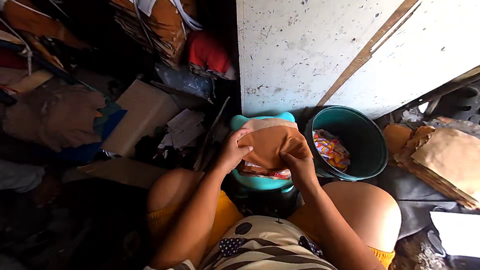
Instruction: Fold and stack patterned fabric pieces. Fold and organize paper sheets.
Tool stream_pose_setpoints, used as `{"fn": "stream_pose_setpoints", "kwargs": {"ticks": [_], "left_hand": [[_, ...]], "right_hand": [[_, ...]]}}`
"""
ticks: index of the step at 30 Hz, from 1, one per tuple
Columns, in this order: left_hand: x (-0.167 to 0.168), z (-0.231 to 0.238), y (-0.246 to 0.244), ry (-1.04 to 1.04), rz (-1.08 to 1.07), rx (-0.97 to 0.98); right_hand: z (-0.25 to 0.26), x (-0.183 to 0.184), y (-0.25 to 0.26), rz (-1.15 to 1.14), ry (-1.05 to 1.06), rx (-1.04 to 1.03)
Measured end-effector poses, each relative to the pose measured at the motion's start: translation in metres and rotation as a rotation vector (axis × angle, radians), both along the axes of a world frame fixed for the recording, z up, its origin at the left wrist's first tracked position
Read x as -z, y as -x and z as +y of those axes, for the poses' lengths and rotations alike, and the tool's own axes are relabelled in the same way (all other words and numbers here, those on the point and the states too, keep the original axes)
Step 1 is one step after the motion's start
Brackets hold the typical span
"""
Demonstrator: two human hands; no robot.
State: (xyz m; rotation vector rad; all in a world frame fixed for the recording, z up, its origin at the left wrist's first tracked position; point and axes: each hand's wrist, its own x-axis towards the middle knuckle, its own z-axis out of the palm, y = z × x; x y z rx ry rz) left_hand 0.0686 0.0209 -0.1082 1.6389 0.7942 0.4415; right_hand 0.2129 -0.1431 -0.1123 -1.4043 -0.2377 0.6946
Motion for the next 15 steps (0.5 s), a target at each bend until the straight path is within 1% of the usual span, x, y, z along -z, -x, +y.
{"fn": "stream_pose_setpoints", "kwargs": {"ticks": [2,5,11,15], "left_hand": [[-0.004,0.001,0.003,0.001,0.041,0.034],[-0.007,0.005,0.006,-0.055,0.092,0.082],[-0.006,0.007,0.007,-0.122,0.120,0.129],[-0.007,0.006,0.007,-0.138,0.118,0.149]], "right_hand": [[-0.004,0.000,0.003,0.019,0.005,-0.001],[-0.011,-0.003,0.004,0.051,-0.063,-0.028],[-0.018,0.003,0.005,0.038,-0.058,-0.015],[-0.022,0.002,0.004,0.112,-0.085,-0.024]]}}
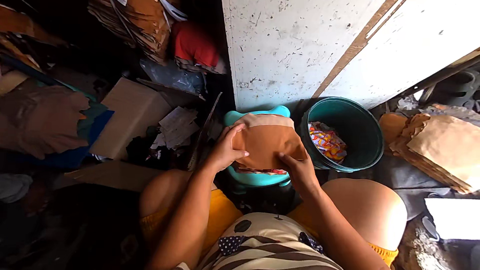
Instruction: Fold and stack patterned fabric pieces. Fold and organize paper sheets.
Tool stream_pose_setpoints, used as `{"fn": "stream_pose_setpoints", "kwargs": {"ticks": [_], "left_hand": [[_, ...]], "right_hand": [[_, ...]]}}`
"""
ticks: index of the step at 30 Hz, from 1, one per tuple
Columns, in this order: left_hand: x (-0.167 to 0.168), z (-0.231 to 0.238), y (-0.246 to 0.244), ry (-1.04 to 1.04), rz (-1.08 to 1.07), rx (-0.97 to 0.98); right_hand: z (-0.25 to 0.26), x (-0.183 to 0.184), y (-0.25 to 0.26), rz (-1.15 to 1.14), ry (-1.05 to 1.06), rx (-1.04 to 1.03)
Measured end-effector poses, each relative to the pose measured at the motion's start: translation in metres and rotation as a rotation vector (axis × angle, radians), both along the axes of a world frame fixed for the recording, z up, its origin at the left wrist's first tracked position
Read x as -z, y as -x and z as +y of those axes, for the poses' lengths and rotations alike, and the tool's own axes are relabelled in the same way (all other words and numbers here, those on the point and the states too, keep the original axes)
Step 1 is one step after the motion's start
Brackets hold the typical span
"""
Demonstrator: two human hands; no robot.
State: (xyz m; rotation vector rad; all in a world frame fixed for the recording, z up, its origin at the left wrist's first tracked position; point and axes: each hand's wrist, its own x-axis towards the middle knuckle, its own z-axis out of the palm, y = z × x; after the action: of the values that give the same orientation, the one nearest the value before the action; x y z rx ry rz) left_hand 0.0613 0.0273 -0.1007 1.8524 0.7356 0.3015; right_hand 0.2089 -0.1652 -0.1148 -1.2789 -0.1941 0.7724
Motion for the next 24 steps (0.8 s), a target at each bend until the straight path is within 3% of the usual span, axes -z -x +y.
{"fn": "stream_pose_setpoints", "kwargs": {"ticks": [3,8,12,24], "left_hand": [[-0.001,0.000,-0.001,-0.023,0.022,0.005],[0.009,0.005,0.007,-0.136,-0.049,0.059],[0.024,0.019,0.007,-0.227,-0.043,0.118],[0.003,-0.001,0.002,-0.147,0.026,0.004]], "right_hand": [[-0.002,-0.007,-0.006,0.009,0.028,-0.003],[0.001,-0.003,-0.014,-0.169,0.097,-0.006],[0.001,-0.002,-0.022,-0.128,0.112,0.021],[-0.012,-0.003,-0.058,-0.145,0.150,-0.073]]}}
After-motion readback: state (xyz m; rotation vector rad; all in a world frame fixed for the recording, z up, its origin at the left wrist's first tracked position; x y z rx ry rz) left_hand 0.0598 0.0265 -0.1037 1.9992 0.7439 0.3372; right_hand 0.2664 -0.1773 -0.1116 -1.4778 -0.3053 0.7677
